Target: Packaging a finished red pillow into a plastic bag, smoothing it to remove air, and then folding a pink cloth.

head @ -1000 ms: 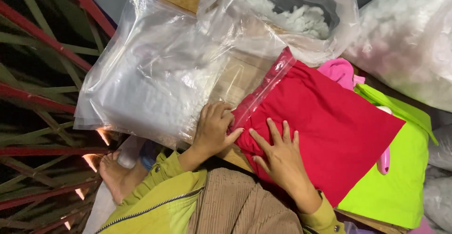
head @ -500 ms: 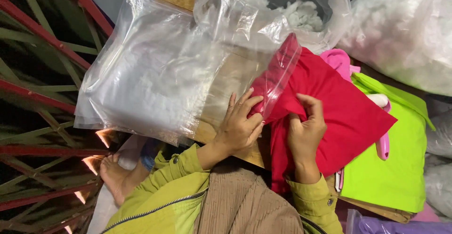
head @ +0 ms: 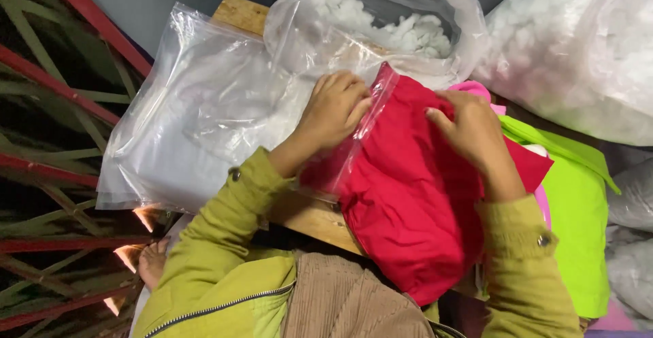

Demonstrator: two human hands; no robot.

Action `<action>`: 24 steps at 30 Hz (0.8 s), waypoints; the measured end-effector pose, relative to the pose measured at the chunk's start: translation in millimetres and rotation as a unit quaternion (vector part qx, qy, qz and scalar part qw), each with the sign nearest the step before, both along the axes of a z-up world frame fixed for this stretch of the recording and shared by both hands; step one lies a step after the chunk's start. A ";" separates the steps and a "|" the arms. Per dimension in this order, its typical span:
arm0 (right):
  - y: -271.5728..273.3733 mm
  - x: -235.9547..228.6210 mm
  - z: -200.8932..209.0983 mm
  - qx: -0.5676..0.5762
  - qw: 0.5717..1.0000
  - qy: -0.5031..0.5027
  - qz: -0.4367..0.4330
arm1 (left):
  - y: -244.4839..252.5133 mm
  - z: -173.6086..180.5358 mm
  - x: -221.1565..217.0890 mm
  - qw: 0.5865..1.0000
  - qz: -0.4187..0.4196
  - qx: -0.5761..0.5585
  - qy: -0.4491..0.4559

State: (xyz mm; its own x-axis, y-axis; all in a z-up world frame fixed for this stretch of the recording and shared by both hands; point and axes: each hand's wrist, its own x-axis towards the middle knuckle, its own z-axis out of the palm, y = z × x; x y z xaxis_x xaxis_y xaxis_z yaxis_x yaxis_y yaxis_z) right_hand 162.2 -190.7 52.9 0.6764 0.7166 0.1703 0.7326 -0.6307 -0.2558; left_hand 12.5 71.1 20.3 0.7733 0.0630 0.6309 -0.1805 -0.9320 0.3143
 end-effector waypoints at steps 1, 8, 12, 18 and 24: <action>10.1 13.9 -9.0 0.003 1.000 -0.004 -0.001 | 2.3 0.4 20.6 1.000 -0.001 0.003 -0.004; 41.7 46.8 -54.0 0.001 0.972 0.228 -0.063 | 24.8 -16.2 128.8 0.971 0.039 0.073 0.222; 35.6 35.0 -59.1 0.068 0.974 0.212 -0.047 | 39.4 -46.9 165.9 0.955 0.000 0.034 0.296; 40.4 0.9 -47.5 0.153 0.975 0.161 -0.002 | 21.3 -25.4 151.3 0.967 -0.105 -0.052 0.226; 33.2 24.2 -147.3 0.089 0.987 0.133 -0.032 | -26.3 -22.2 132.4 0.971 -0.126 0.033 0.202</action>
State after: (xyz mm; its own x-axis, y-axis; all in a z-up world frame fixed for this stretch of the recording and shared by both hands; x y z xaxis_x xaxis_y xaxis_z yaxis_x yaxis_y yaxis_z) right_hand 186.4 -157.5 -94.4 0.7566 0.6461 0.1008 0.5854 -0.6007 -0.5445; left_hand 144.9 44.8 -1.8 0.9441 -0.1911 0.2688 -0.2802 -0.8945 0.3483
